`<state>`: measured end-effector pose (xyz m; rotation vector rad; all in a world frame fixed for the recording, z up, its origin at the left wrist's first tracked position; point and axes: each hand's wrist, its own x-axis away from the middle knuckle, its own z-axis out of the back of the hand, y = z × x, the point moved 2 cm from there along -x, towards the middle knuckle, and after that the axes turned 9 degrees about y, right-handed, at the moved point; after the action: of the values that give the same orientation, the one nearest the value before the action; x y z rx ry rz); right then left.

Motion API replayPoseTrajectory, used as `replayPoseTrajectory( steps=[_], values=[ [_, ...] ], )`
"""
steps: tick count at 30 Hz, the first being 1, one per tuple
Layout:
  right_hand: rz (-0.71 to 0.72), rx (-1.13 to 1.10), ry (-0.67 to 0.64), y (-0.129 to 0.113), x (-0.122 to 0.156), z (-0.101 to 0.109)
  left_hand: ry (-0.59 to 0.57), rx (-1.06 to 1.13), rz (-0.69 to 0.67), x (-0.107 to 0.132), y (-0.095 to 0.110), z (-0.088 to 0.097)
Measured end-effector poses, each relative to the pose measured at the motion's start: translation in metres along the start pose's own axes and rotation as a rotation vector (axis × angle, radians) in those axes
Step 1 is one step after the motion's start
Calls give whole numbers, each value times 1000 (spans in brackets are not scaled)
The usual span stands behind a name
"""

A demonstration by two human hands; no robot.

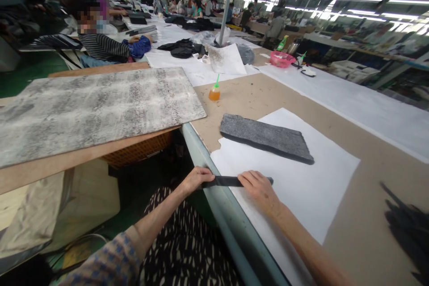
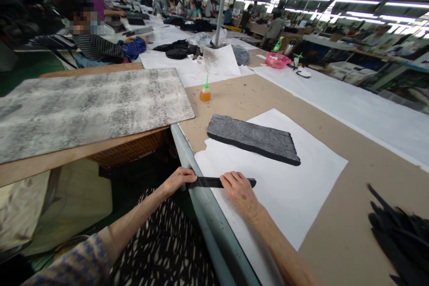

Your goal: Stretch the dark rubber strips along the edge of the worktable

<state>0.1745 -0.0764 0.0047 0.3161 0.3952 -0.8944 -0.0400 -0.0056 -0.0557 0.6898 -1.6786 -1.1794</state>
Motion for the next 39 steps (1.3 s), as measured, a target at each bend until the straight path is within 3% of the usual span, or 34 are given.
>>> replayPoseTrajectory(
  steps=[3,6,14,24,33,39],
  values=[
    [-33,9,21,8,13,6,3,-21,-19,-1,-1,2],
    [33,53,-1,7,16,6,8,-53,-13,-2,-8,8],
    [219,135,-58,-18,-19,-13,48,-24,70,0,-32,39],
    [107,93,-13,2,3,-3,6,-99,39,8,-28,54],
    [209,140,-70,-19,-21,-15,80,-170,9,4,-48,76],
    [179,192,-112,-4,-2,-8,61,-222,-12,19,-34,84]
  ],
)
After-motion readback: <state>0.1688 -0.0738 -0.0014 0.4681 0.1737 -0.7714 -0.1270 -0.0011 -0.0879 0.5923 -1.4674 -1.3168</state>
